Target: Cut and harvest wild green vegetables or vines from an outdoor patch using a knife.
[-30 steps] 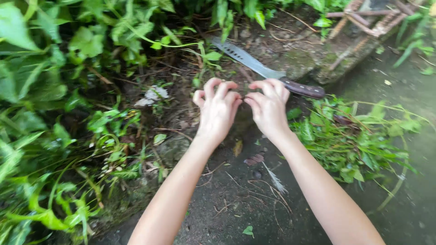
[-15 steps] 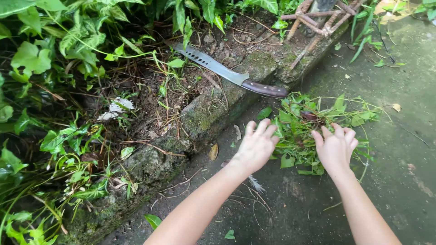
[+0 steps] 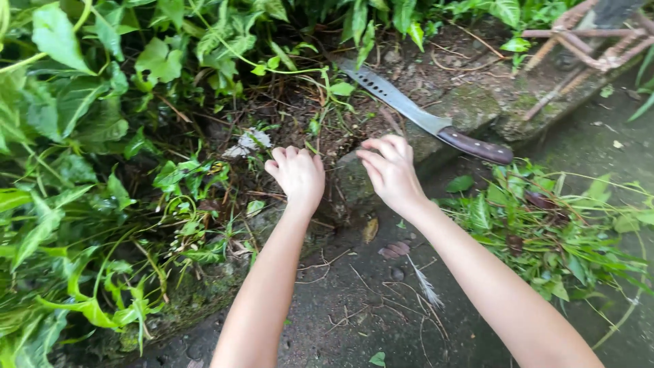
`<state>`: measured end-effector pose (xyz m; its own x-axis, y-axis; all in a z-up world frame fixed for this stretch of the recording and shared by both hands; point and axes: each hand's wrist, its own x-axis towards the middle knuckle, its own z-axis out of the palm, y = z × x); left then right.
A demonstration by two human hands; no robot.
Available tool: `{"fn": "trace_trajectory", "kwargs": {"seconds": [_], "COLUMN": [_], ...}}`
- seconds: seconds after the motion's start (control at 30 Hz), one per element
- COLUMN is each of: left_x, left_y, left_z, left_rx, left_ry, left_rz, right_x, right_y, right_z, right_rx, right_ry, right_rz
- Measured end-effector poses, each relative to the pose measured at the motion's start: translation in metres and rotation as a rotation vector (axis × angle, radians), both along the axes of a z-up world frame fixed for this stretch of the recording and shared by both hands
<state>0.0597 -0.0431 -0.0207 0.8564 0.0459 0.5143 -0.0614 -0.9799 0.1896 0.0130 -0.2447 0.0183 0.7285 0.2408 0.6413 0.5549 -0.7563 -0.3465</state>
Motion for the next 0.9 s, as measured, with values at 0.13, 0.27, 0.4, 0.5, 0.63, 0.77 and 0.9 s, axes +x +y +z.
{"fn": "trace_trajectory", "kwargs": {"seconds": [0.13,0.27,0.4,0.5,0.63,0.77,0.9], "left_x": [0.006,0.015,0.028,0.030,0.013,0.000,-0.010], "left_y": [-0.003,-0.008,-0.003,0.017,0.042,0.068,0.082], "left_z": [0.006,-0.005,-0.029,-0.017,0.014,0.030,0.033], "left_rx": [0.011,0.003,-0.014,0.001,0.030,0.080,0.146], "left_ry": [0.100,0.241,0.213,0.084,0.001,0.020,0.008], "left_rz": [0.035,0.057,0.079,0.051,-0.035,-0.124,-0.178], "right_x": [0.032,0.046,0.055,0.063,0.076,0.086,0.081], "right_y": [0.030,0.042,0.049,0.062,0.082,0.095,0.099], "right_z": [0.000,-0.007,-0.018,-0.014,0.004,0.002,-0.018], "right_rx": [-0.028,-0.097,-0.177,-0.203,-0.215,-0.231,-0.194], "right_ry": [-0.003,0.006,0.014,0.031,0.021,-0.013,0.020], "right_rz": [0.073,0.097,0.104,0.152,0.222,0.286,0.345]}}
